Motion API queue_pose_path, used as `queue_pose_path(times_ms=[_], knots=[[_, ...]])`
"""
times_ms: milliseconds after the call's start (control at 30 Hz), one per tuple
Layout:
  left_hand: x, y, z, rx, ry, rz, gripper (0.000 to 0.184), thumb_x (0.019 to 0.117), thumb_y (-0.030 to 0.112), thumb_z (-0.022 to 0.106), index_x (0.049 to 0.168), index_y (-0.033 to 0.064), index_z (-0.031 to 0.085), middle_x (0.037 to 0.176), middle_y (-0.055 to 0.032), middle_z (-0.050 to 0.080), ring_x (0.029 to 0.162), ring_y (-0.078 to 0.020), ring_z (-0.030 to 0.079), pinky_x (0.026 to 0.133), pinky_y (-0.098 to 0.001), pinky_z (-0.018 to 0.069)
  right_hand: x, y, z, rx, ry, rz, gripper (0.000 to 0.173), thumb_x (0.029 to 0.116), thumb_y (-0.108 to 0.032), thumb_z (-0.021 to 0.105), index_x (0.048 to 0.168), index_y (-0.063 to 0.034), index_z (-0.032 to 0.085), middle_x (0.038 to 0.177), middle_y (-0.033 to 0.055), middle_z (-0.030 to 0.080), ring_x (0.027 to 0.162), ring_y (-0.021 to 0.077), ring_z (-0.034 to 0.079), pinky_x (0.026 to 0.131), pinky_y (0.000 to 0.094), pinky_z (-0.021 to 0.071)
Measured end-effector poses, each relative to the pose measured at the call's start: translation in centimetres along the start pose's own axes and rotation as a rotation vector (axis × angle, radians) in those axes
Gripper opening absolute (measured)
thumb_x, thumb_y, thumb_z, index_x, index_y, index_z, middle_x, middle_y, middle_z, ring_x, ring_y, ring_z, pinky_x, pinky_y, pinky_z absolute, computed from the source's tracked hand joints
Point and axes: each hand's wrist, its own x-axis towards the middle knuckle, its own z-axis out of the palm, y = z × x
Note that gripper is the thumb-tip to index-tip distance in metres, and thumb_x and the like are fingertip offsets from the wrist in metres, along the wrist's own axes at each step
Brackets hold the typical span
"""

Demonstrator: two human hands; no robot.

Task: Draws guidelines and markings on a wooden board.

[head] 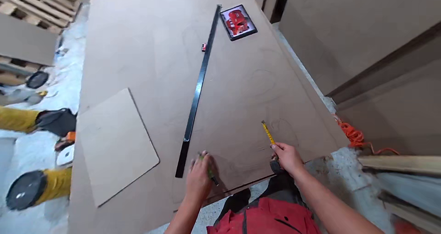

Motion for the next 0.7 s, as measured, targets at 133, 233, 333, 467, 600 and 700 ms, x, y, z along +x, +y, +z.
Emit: queue_pose_path(times_ms=[133,233,333,467,600,700], knots=[[7.3,6.5,0.2,0.018,-0.219,0.537,0.056,0.0963,0.013,0.062,0.151,0.0166,0.052,0.162,-0.0036,0.043,0.15,-0.0202,0.038,0.125,-0.0483,0.03,-0.3,-1.5,2.4,-0.078,0.072,0.084,0.03,0.1056,-0.041,0.056,0.109,-0.0214,0.078,0.089,0.001,0.075,0.083,0.0209,0.071,0.077,0.0524,0.0564],[12.3,10.6,1.7,0.018,-0.238,0.812,0.065,0.0914,0.004,0.064,0.153,0.0205,0.049,0.164,-0.001,0.039,0.152,-0.0207,0.036,0.125,-0.0486,0.0286,-0.2,-2.2,3.0,-0.089,0.114,0.126,0.031,0.1042,-0.041,0.057,0.105,-0.0176,0.078,0.088,0.0073,0.073,0.083,0.0265,0.07,0.075,0.0565,0.0557],[15.5,11.2,3.3,0.03,-0.193,0.932,0.054,0.0993,0.004,0.052,0.15,0.0205,0.052,0.164,0.0029,0.04,0.153,-0.0199,0.034,0.126,-0.0486,0.0279,-0.2,-2.2,3.1,-0.058,0.115,0.149,0.034,0.1037,-0.043,0.057,0.101,-0.0159,0.078,0.088,0.0075,0.073,0.085,0.0266,0.07,0.076,0.0562,0.0552],[17.2,10.6,3.4,0.068,-0.132,0.933,0.043,0.1088,0.018,0.041,0.15,0.0221,0.054,0.163,0.0063,0.042,0.153,-0.0188,0.035,0.126,-0.0469,0.0275,-2.1,-0.1,2.2,-0.008,0.053,0.143,0.041,0.1049,-0.051,0.054,0.1,-0.0155,0.075,0.084,0.0019,0.074,0.076,0.0196,0.071,0.072,0.0493,0.0588],[17.7,10.5,3.4,0.0,-0.123,0.9,0.041,0.1104,0.024,0.04,0.148,0.0192,0.056,0.161,0.0048,0.044,0.152,-0.0179,0.036,0.127,-0.045,0.0273,-6.9,6.7,1.6,0.171,-0.011,0.165,0.031,0.1051,-0.042,0.058,0.104,-0.0149,0.074,0.087,-0.001,0.075,0.076,0.0158,0.07,0.072,0.0417,0.059],[17.5,10.3,4.2,-0.051,-0.09,0.872,0.041,0.1109,0.026,0.04,0.149,0.0189,0.054,0.161,0.0053,0.045,0.153,-0.0176,0.034,0.128,-0.0441,0.0245,-8.9,9.9,2.2,0.292,0.008,0.19,0.027,0.1034,-0.038,0.061,0.101,-0.0157,0.076,0.087,-0.0024,0.075,0.079,0.0133,0.07,0.073,0.0365,0.0581]])
